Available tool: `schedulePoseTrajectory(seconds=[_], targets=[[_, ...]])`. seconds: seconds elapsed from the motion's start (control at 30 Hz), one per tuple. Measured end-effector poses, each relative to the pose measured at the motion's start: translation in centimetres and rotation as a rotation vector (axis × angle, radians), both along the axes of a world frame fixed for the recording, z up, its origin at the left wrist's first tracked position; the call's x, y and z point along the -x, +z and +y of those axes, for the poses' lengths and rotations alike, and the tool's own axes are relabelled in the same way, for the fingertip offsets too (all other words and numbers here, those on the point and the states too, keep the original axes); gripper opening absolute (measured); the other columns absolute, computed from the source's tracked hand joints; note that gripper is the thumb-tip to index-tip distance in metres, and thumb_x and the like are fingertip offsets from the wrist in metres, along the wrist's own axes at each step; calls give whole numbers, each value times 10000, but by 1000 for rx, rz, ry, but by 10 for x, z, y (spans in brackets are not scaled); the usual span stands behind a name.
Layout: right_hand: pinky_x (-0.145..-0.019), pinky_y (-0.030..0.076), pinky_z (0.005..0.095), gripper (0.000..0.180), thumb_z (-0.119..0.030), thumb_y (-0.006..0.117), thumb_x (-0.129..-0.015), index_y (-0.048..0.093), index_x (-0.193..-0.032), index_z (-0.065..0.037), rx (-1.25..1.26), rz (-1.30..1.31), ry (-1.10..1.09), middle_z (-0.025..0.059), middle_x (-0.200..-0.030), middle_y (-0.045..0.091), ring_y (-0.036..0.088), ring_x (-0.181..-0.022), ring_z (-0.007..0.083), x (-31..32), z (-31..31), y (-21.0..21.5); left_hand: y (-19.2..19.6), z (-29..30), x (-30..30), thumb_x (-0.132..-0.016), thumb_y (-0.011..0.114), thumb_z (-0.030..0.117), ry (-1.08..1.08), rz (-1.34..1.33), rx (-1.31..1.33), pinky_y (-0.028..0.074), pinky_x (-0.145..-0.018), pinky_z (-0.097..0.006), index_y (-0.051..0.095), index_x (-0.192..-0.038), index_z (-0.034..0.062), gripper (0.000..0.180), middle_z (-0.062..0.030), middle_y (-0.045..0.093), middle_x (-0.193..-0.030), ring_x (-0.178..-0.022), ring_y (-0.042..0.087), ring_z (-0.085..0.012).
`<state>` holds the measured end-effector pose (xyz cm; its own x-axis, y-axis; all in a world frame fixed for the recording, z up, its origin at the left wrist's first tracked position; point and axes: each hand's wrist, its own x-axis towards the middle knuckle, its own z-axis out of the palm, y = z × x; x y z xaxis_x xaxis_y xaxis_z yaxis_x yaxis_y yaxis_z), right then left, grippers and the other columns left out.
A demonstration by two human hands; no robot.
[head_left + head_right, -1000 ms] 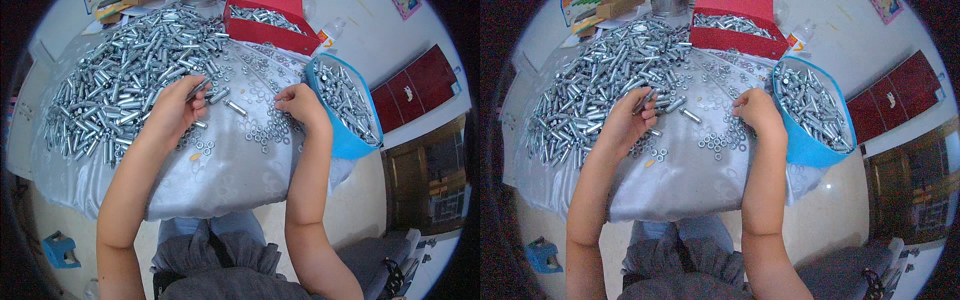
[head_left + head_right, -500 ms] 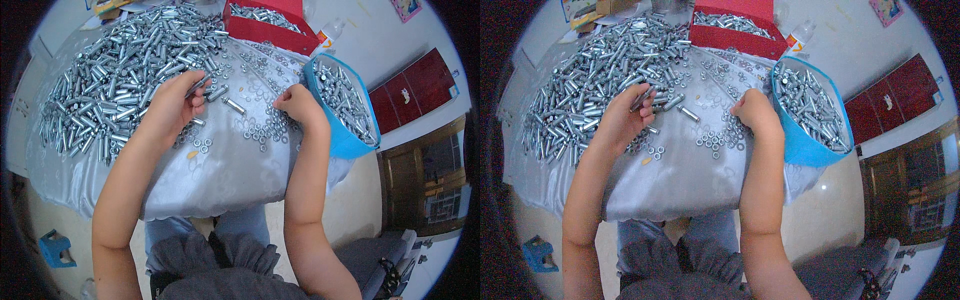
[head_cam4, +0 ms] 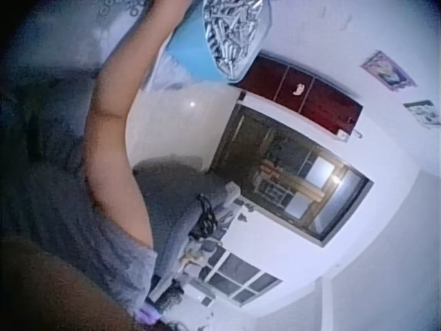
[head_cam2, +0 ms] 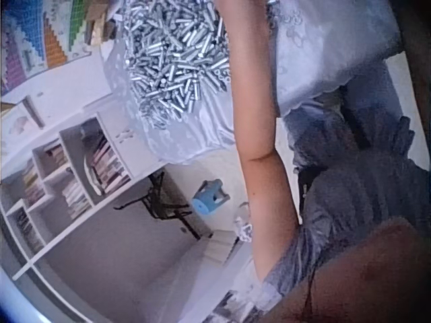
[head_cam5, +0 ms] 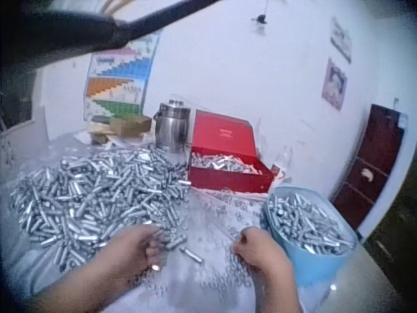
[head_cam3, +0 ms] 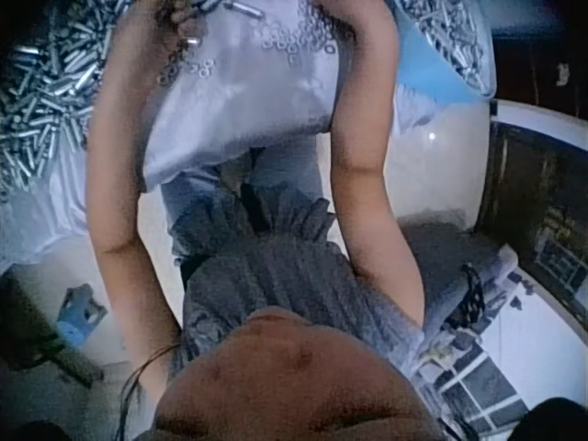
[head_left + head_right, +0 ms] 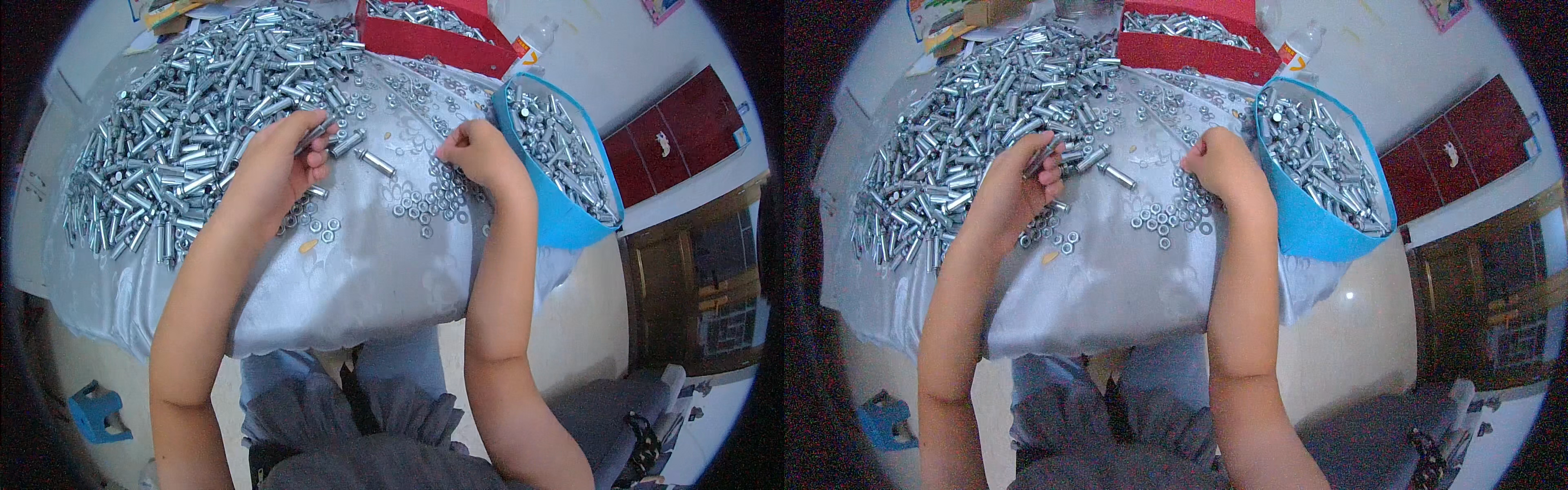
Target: The person sits on a stool at a table and repeatedly picks up metal bolts and washers, screwing the washers onto the bolts by hand. The person handles the fasteners one at a time, placing the assembled units into a blue container on the right side of the table.
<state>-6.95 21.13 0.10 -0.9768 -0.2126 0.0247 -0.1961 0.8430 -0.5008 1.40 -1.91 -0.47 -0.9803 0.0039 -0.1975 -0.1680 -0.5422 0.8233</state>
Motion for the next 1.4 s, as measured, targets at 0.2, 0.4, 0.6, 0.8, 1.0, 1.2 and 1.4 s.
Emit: schedulePoseTrajectory(seconds=[0.2, 0.4, 0.6, 0.8, 1.0, 1.2, 1.4], targets=[[-577, 432, 247, 187, -147, 653, -713, 630, -818, 5, 380, -89, 193, 54, -687, 598, 538, -634, 108, 2, -14, 0, -1, -2, 0, -825, 527, 223, -5, 12, -12, 350, -519, -216, 512, -865, -4, 231, 16, 433, -646, -556, 385, -71], [-596, 428, 202, 195, -151, 637, -764, 614, -882, 3, 711, -321, 410, 23, -748, 595, 527, -667, 67, -20, -39, 18, -3, -1, 0, -823, 535, 228, -25, 14, 3, 340, -527, -213, 527, -862, 5, 227, 21, 433, -643, -567, 387, -70], [-602, 442, 206, 190, -144, 630, -766, 609, -903, -14, 907, -452, 416, 39, -765, 617, 563, -674, 88, -25, -49, 16, -5, 5, 0, -832, 533, 236, -78, -14, 47, 342, -527, -212, 541, -852, 13, 225, 27, 432, -650, -571, 393, -65], [-603, 433, 184, 207, -152, 630, -775, 567, -917, -15, 942, -490, 449, 42, -785, 594, 563, -710, 90, -18, -51, 8, -3, 11, -4, -832, 541, 239, -96, 36, 98, 351, -523, -178, 558, -815, 17, 224, 41, 419, -641, -578, 384, -45], [-615, 434, 186, 179, -155, 606, -796, 575, -906, -17, 918, -510, 425, 39, -784, 589, 545, -703, 84, -24, -52, 14, -6, 6, -1, -833, 549, 245, -119, 20, 79, 327, -513, -202, 546, -842, 37, 208, 36, 434, -676, -569, 379, -55], [-623, 447, 192, 172, -162, 595, -807, 585, -898, -16, 938, -492, 410, 42, -782, 591, 544, -677, 89, -24, -53, 13, -9, 5, 2, -834, 548, 243, -86, 30, 40, 321, -502, -206, 543, -840, 20, 223, 31, 435, -672, -568, 380, -60], [-607, 454, 188, 170, -164, 592, -809, 575, -889, -15, 953, -482, 406, 43, -773, 590, 546, -643, 92, -23, -52, 12, -8, 6, 2, -835, 546, 240, -74, 5, 62, 324, -503, -206, 538, -831, 17, 223, 29, 429, -661, -560, 379, -62]])
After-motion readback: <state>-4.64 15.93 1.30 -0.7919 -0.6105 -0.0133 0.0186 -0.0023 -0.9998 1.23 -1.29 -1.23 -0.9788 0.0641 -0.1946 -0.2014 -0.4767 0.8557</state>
